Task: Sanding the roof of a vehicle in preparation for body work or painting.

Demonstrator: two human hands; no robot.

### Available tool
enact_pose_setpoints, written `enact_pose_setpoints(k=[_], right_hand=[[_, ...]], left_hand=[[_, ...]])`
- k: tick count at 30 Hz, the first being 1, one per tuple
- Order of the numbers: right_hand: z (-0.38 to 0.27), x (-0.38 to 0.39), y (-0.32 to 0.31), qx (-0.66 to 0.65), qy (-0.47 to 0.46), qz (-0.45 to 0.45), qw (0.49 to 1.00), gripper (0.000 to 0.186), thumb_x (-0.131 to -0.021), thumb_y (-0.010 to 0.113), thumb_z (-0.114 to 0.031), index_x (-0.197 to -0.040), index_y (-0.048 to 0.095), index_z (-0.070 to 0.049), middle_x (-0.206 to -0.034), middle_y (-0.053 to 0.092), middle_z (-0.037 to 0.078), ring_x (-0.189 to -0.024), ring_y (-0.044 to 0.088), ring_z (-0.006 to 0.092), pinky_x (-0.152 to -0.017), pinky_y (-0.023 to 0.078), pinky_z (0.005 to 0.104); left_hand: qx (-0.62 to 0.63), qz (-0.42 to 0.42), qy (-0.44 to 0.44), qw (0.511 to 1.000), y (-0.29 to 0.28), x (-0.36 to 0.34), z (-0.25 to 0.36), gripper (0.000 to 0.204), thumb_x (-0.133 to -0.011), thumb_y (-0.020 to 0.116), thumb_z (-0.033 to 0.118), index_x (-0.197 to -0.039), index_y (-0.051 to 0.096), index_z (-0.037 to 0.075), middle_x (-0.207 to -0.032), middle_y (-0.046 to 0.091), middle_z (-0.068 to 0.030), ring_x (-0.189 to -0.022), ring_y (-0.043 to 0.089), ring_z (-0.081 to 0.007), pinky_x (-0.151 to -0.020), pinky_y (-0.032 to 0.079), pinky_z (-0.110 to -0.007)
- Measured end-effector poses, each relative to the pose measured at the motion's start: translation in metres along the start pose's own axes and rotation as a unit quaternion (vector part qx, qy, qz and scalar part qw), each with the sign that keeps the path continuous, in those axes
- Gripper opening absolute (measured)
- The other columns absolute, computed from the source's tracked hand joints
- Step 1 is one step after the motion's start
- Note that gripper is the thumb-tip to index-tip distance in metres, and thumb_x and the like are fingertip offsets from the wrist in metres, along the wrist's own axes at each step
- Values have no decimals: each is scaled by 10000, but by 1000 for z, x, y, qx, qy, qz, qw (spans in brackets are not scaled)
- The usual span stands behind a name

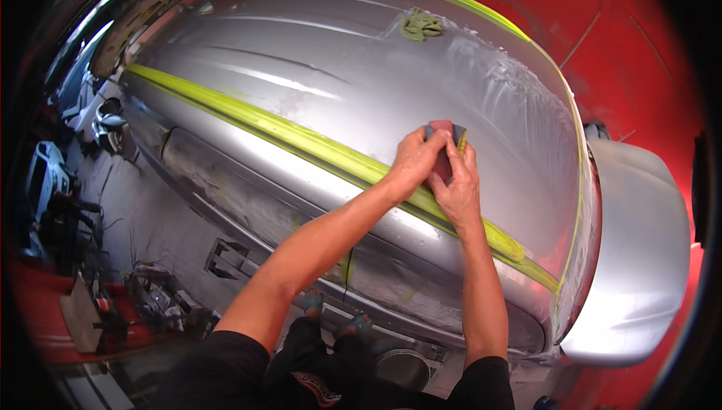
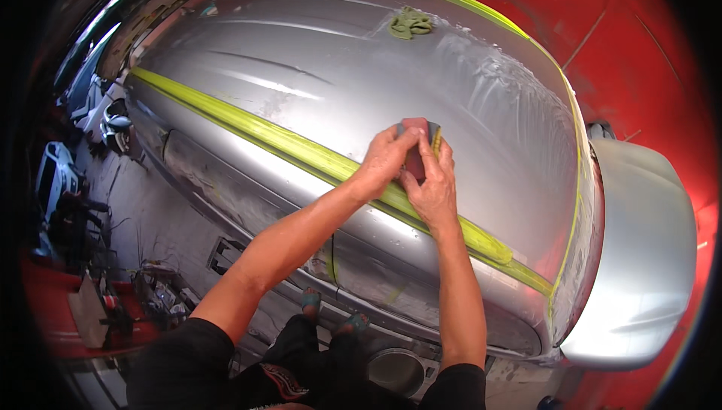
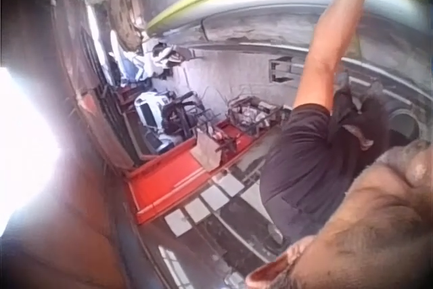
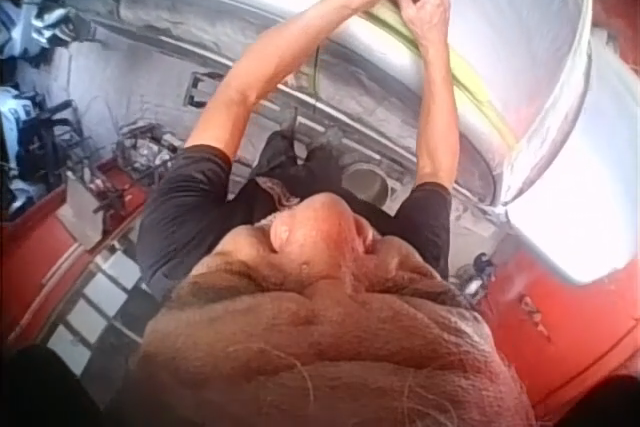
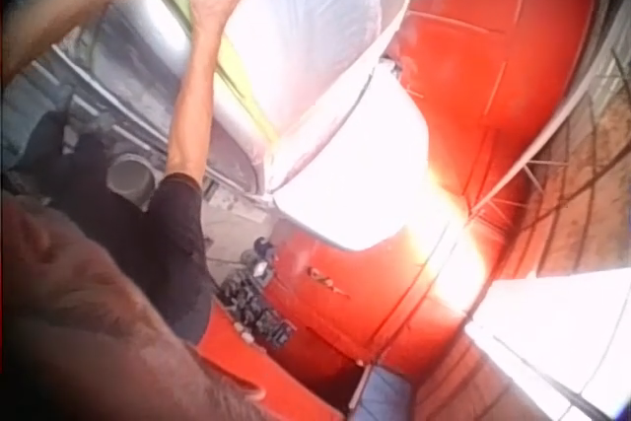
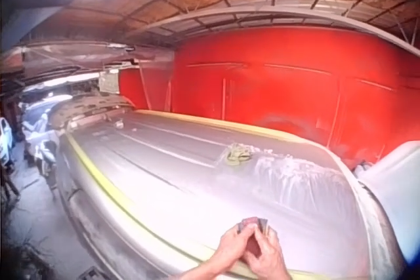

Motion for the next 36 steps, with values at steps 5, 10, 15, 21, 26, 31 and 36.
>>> enact_pose_setpoints(k=[5,10,15,21,26,31,36], right_hand=[[11,3,-8,-75,30,15,997,679,-851,804,-145,-1483,560,-103,-1451,508,237,-1311,553,398,-1075,465,432],[35,2,-2,-198,136,0,971,539,-938,693,-111,-1464,581,-82,-1259,677,180,-1137,670,295,-997,513,357],[55,7,7,-366,200,-22,908,473,-1002,625,-193,-1425,594,17,-1045,701,97,-941,669,165,-909,520,314],[70,12,7,-504,223,1,834,502,-1053,508,-282,-1404,566,72,-1044,678,92,-834,643,150,-823,542,281],[70,10,1,-371,215,21,903,487,-1064,519,-317,-1417,588,11,-922,634,31,-787,577,100,-732,502,262],[62,10,-2,-221,216,23,951,419,-1048,560,-266,-1378,643,-20,-841,571,6,-742,516,109,-733,502,289],[33,3,-5,-37,111,46,992,367,-1001,585,-182,-1306,674,1,-1158,676,207,-1050,650,342,-953,491,433]], left_hand=[[96,-69,-55,991,-6,-6,-2,367,-1042,495,280,-1227,611,-15,-1142,667,-108,-989,649,-179,-842,533,-365],[218,-161,-87,959,5,0,5,359,-1051,418,183,-1298,548,-43,-1270,625,-153,-1137,653,-276,-985,550,-455],[185,-107,-71,974,-12,-6,0,366,-1043,429,151,-1314,508,-82,-1262,616,-180,-1137,657,-317,-998,579,-488],[145,25,17,989,-96,-8,31,371,-1033,450,161,-1296,505,-96,-1240,613,-201,-1124,668,-325,-966,594,-455],[112,140,45,983,-211,42,61,356,-995,552,203,-1250,543,-46,-1166,658,-167,-1053,703,-318,-939,592,-441],[164,263,89,947,-324,99,90,329,-972,559,171,-1194,536,-69,-1090,638,-164,-963,696,-300,-789,628,-430],[166,304,84,934,-402,121,82,285,-993,553,198,-1175,560,-21,-1022,669,-144,-834,710,-279,-669,607,-392]])
Point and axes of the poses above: each hand's wrist, its own x-axis away from the middle knuckle, its own y-axis out of the palm, z = x × y, the point moved 8 cm from there along -x, towards the middle knuckle
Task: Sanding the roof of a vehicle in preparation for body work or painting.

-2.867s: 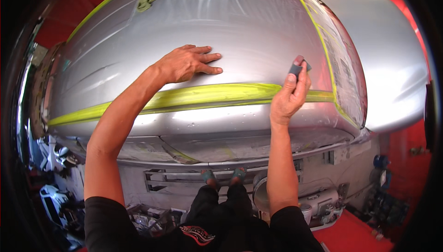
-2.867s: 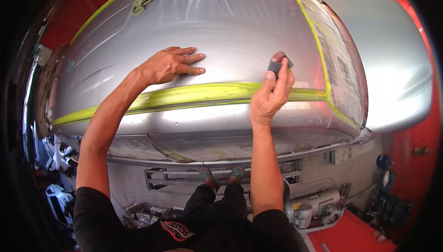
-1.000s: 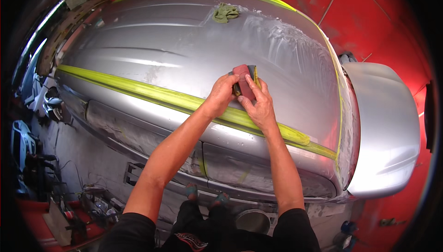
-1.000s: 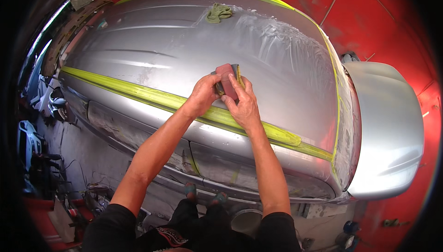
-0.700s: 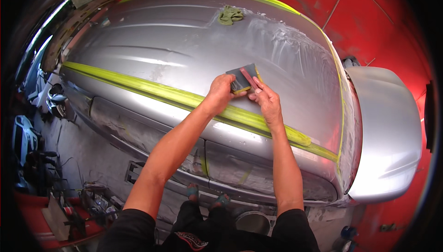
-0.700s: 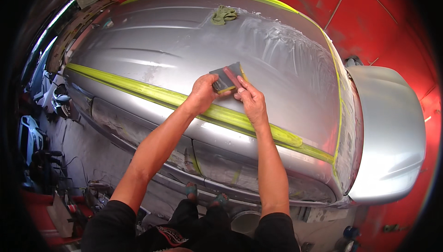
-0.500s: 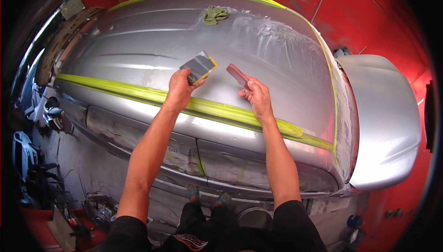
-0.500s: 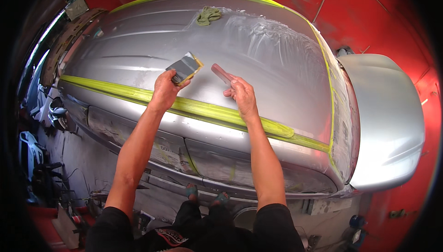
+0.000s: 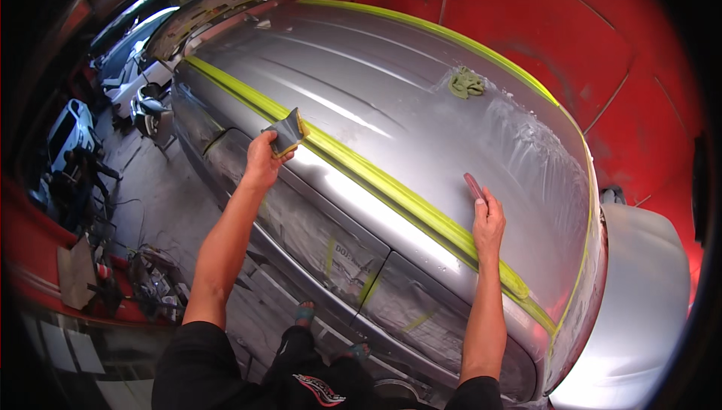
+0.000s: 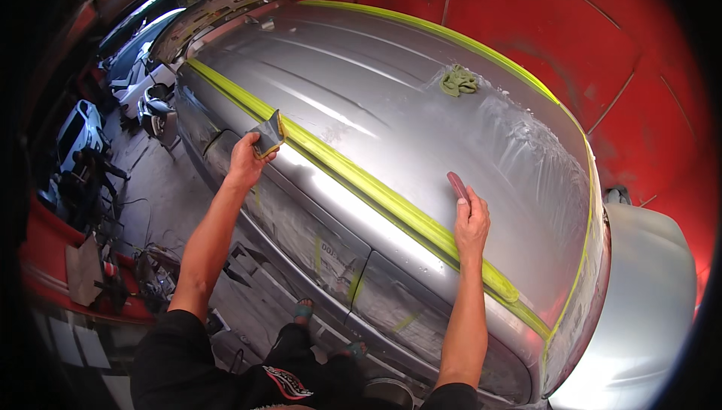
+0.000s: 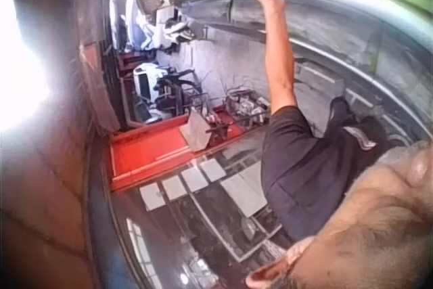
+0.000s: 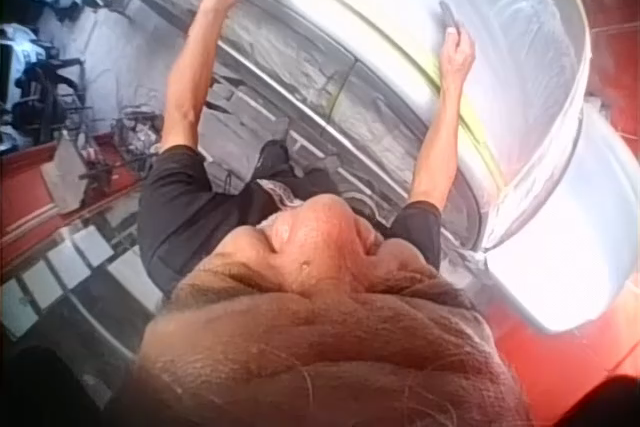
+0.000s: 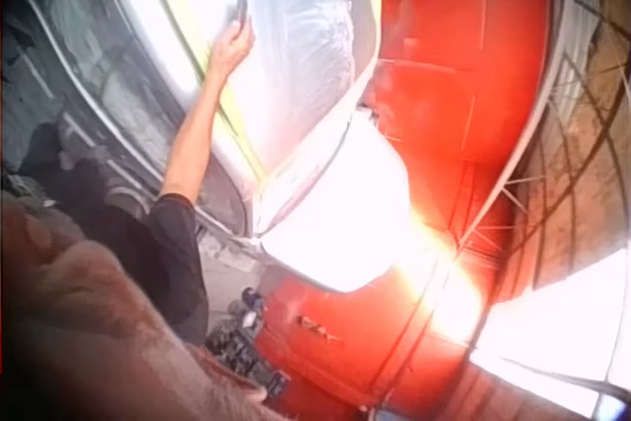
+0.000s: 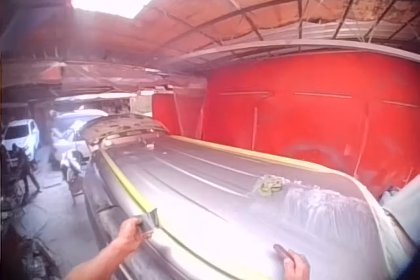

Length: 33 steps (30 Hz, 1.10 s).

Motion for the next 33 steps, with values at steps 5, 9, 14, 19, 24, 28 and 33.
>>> enact_pose_setpoints(k=[5,9,14,19,24,28,33], right_hand=[[-25,3,-15,76,-86,131,985,333,-955,641,-124,-1257,681,10,-1164,674,190,-1089,624,367,-992,470,453],[-4,54,-51,-48,0,242,969,331,-1023,583,-172,-1265,662,41,-1157,670,185,-953,647,291,-878,513,381],[15,287,-112,-20,152,369,917,363,-1048,546,-180,-1307,646,54,-1138,652,113,-840,586,136,-756,504,291],[44,586,-119,120,543,366,746,403,-1053,516,-286,-1282,685,-1,-977,718,167,-869,661,244,-819,519,367],[70,728,-109,221,655,271,669,487,-1046,477,-393,-1232,711,-9,-1104,725,260,-1053,678,441,-935,496,475],[108,782,-122,194,726,195,630,559,-1009,514,-466,-1290,668,-8,-1184,699,285,-1157,646,447,-1031,463,477],[135,718,-161,253,674,90,688,649,-965,654,-441,-1390,583,44,-1348,615,319,-1280,581,456,-1118,428,475]], left_hand=[[-59,-48,-4,997,-8,-30,-10,275,-1021,596,265,-1191,628,52,-1006,720,-84,-828,712,-213,-639,563,-340],[-48,-127,5,991,55,-52,-31,290,-1052,560,231,-1221,593,-2,-1133,683,-124,-964,708,-254,-779,612,-401],[-170,-246,150,942,146,-60,-60,375,-1080,542,246,-1261,551,-83,-1169,651,-194,-1028,693,-273,-908,614,-413],[-246,-284,224,899,182,-69,-95,383,-1086,537,242,-1211,562,-119,-1159,663,-209,-979,698,-256,-887,620,-375],[-310,-253,310,862,179,-75,-96,435,-1070,572,289,-1217,571,-121,-1111,700,-215,-907,722,-258,-844,602,-361],[-374,-223,336,836,180,-77,-98,453,-1056,596,309,-1193,619,-122,-1060,725,-215,-893,724,-245,-796,593,-349],[-389,-152,338,843,172,-80,-94,408,-1058,571,306,-1238,662,-48,-1105,728,-179,-944,703,-248,-815,583,-355]])
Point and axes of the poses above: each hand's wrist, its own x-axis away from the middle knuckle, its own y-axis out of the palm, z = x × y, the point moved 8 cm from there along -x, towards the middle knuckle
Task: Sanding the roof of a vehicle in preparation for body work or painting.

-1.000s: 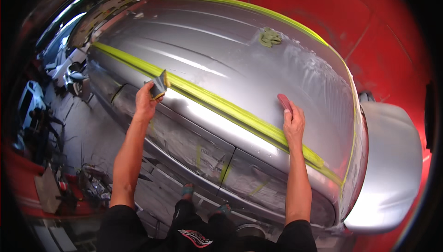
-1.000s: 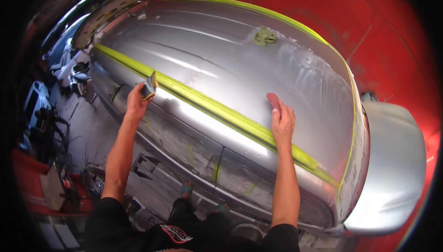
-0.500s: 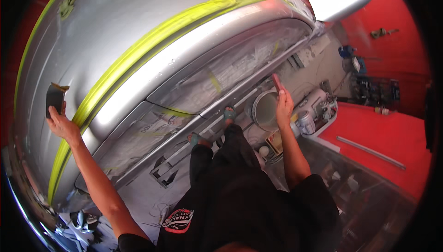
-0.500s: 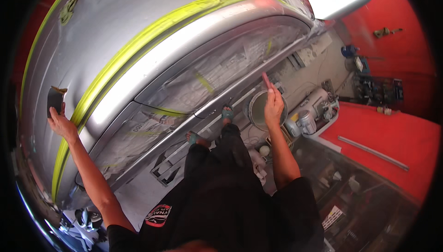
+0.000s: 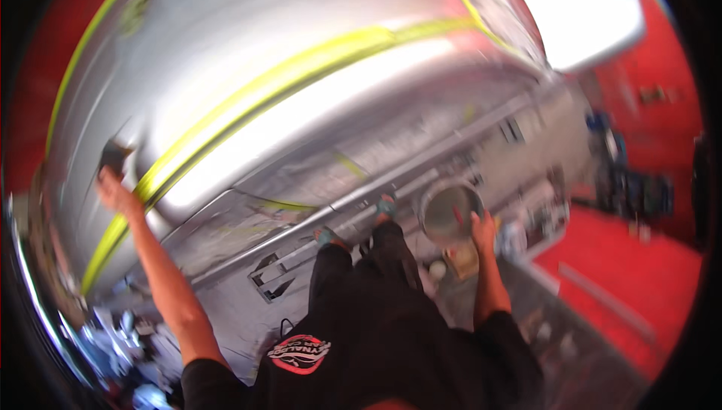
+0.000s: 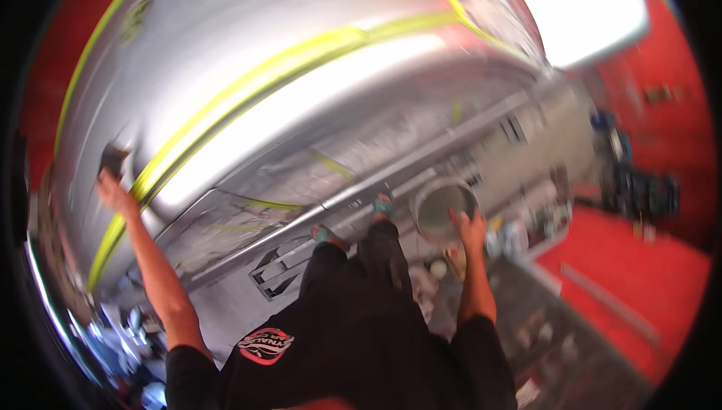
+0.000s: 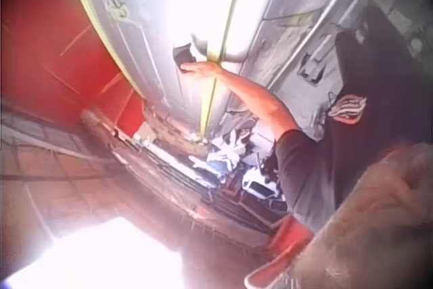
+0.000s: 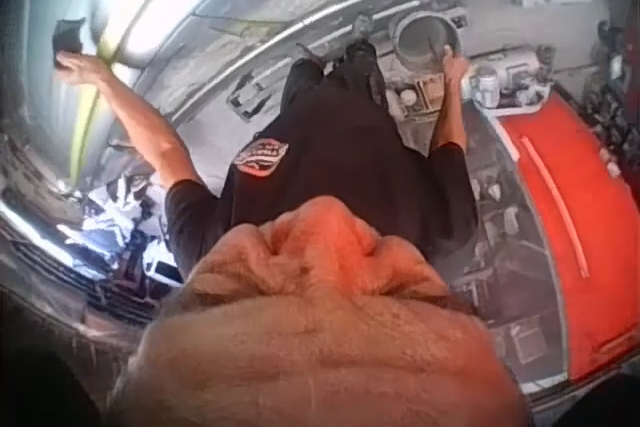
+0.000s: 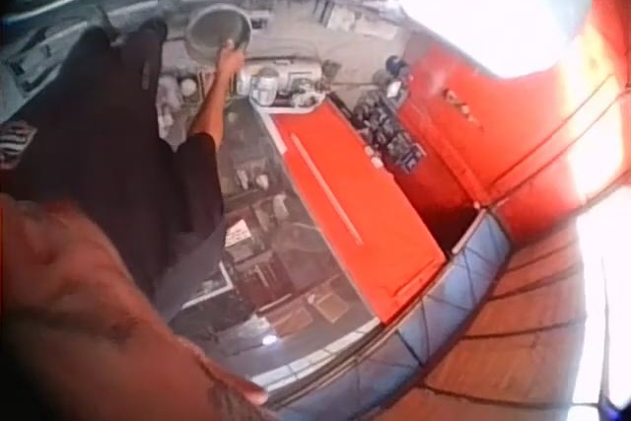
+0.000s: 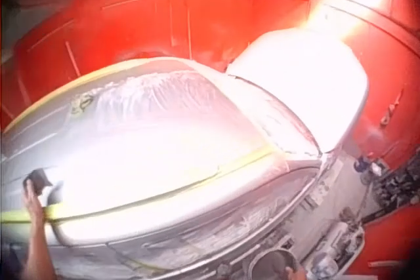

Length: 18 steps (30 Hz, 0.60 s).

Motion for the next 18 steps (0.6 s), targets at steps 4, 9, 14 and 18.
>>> enact_pose_setpoints(k=[4,9,14,18], right_hand=[[-186,9,-42,-251,-204,-54,945,370,-975,646,-115,-1307,655,48,-1235,683,222,-1117,664,324,-1002,505,396],[-453,143,-109,-325,-555,-116,757,353,-939,679,-51,-1283,677,26,-1204,692,166,-1093,665,256,-961,524,366],[-601,277,-122,-251,-745,-123,605,515,-892,726,-58,-1388,600,3,-1443,540,209,-1244,584,390,-1037,508,445],[-656,311,-101,-216,-776,-88,586,670,-868,721,-21,-1489,474,19,-1552,401,255,-1380,473,432,-1126,449,476]], left_hand=[[51,10,-17,998,2,11,11,331,-1072,568,312,-1176,679,18,-1027,705,-69,-894,638,-144,-764,562,-315],[19,41,-34,998,-1,22,48,299,-1073,572,266,-1190,663,6,-933,684,-91,-825,646,-131,-704,615,-325],[29,45,-32,998,0,36,104,303,-1042,585,248,-1154,680,-16,-872,719,-168,-796,653,-217,-757,528,-375],[137,-22,-76,987,28,86,145,273,-1016,605,211,-1111,702,-26,-731,661,-72,-674,566,-105,-617,483,-310]])
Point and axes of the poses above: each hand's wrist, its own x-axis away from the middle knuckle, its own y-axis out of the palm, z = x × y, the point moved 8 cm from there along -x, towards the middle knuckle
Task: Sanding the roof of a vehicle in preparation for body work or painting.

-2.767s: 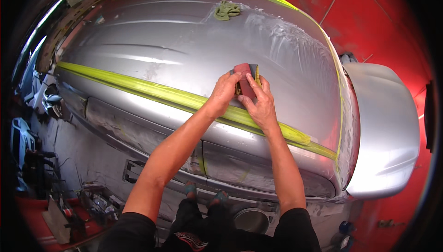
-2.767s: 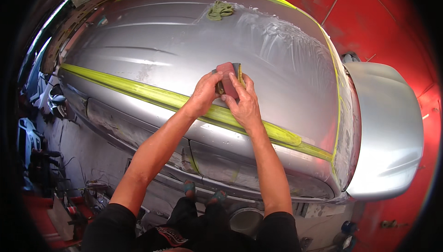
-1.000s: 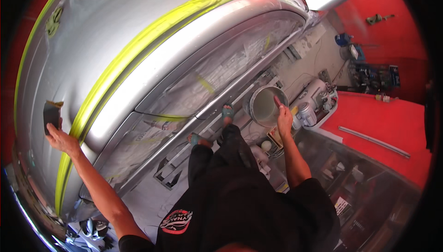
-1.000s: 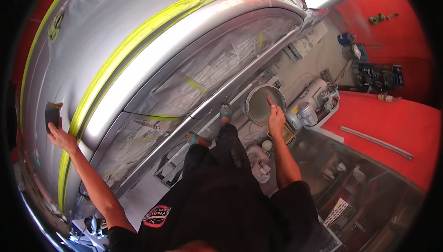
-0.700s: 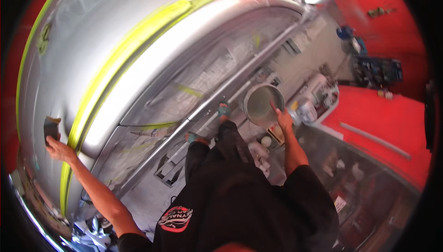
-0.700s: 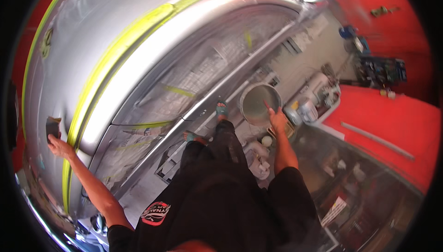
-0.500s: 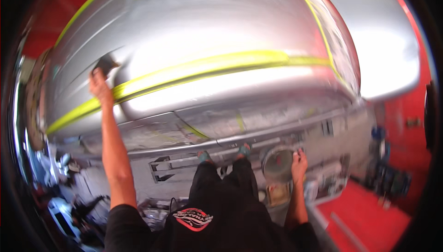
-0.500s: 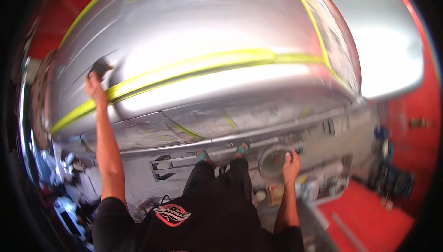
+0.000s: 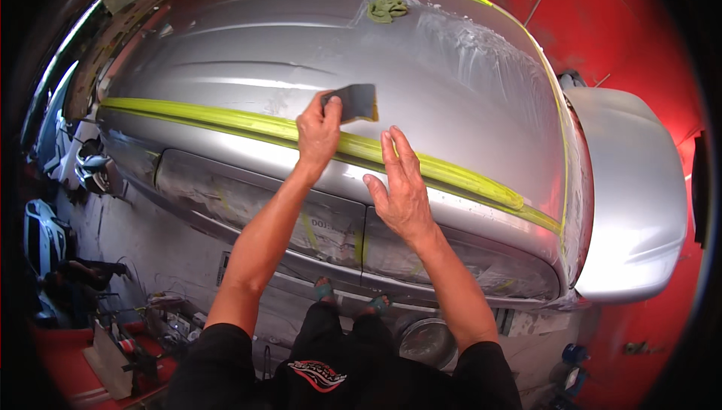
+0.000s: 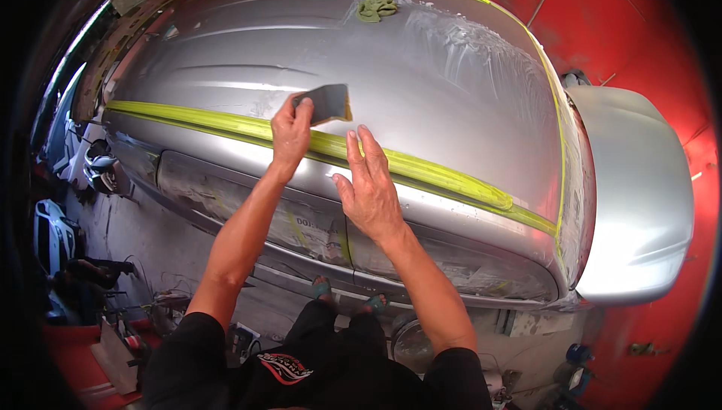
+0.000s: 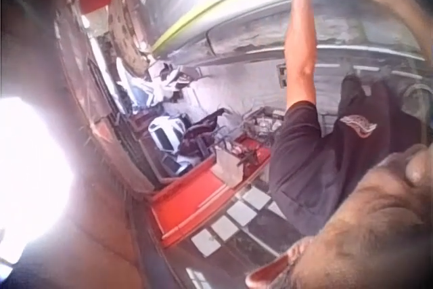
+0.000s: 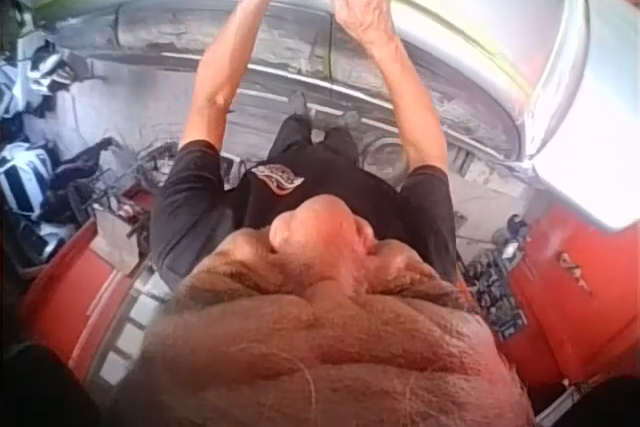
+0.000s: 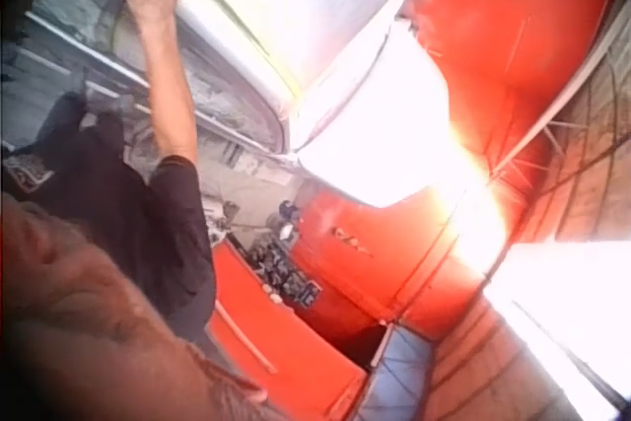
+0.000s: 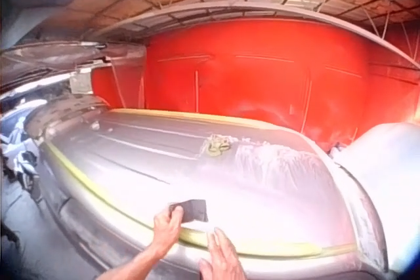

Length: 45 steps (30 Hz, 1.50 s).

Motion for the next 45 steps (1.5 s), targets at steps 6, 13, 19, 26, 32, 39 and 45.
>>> enact_pose_setpoints(k=[6,13,19,26,32,39,45], right_hand=[[28,-23,32,171,31,8,985,842,-801,658,66,-1560,294,82,-1595,284,333,-1464,323,522,-1189,371,543],[65,-28,-9,37,27,134,990,684,-839,614,116,-1478,380,49,-1443,478,318,-1313,508,514,-1066,484,523],[148,-8,-78,-8,230,158,960,346,-1036,518,-133,-1349,598,-9,-1087,691,266,-1026,694,433,-892,530,444],[280,63,-204,203,296,164,919,590,-1067,501,-406,-1405,537,76,-1413,557,324,-1321,532,467,-1141,398,473],[316,107,-195,238,280,-65,928,697,-1070,481,-432,-1522,391,91,-1616,307,325,-1512,274,484,-1259,223,480],[362,29,-174,281,254,-126,917,737,-1079,435,-462,-1574,304,68,-1654,258,289,-1542,231,452,-1265,193,499],[425,-80,-132,262,218,-135,930,749,-1088,387,-487,-1581,290,69,-1666,246,271,-1560,192,430,-1279,138,494]], left_hand=[[181,-149,-91,968,42,46,32,366,-1022,569,247,-1228,661,-42,-845,702,-125,-794,611,-143,-738,517,-330],[109,-303,-77,944,92,48,50,475,-1043,524,379,-1334,605,12,-934,717,-206,-876,696,-299,-805,519,-389],[-77,-397,132,905,152,15,26,603,-1063,490,494,-1399,601,6,-1382,619,-271,-1306,567,-445,-1096,444,-471],[-413,-382,258,786,218,-38,-47,762,-1040,425,623,-1596,373,105,-1681,300,-129,-1569,224,-333,-1261,210,-531],[-445,-339,230,796,249,-74,-55,798,-1029,383,673,-1607,354,123,-1687,302,-76,-1578,208,-281,-1277,183,-499],[-435,-390,202,786,256,-87,-57,823,-1019,451,650,-1609,335,88,-1690,285,-102,-1581,193,-300,-1278,191,-502],[-466,-407,201,760,257,-82,-56,777,-1050,409,606,-1615,311,82,-1693,260,-129,-1578,199,-317,-1278,220,-481]])
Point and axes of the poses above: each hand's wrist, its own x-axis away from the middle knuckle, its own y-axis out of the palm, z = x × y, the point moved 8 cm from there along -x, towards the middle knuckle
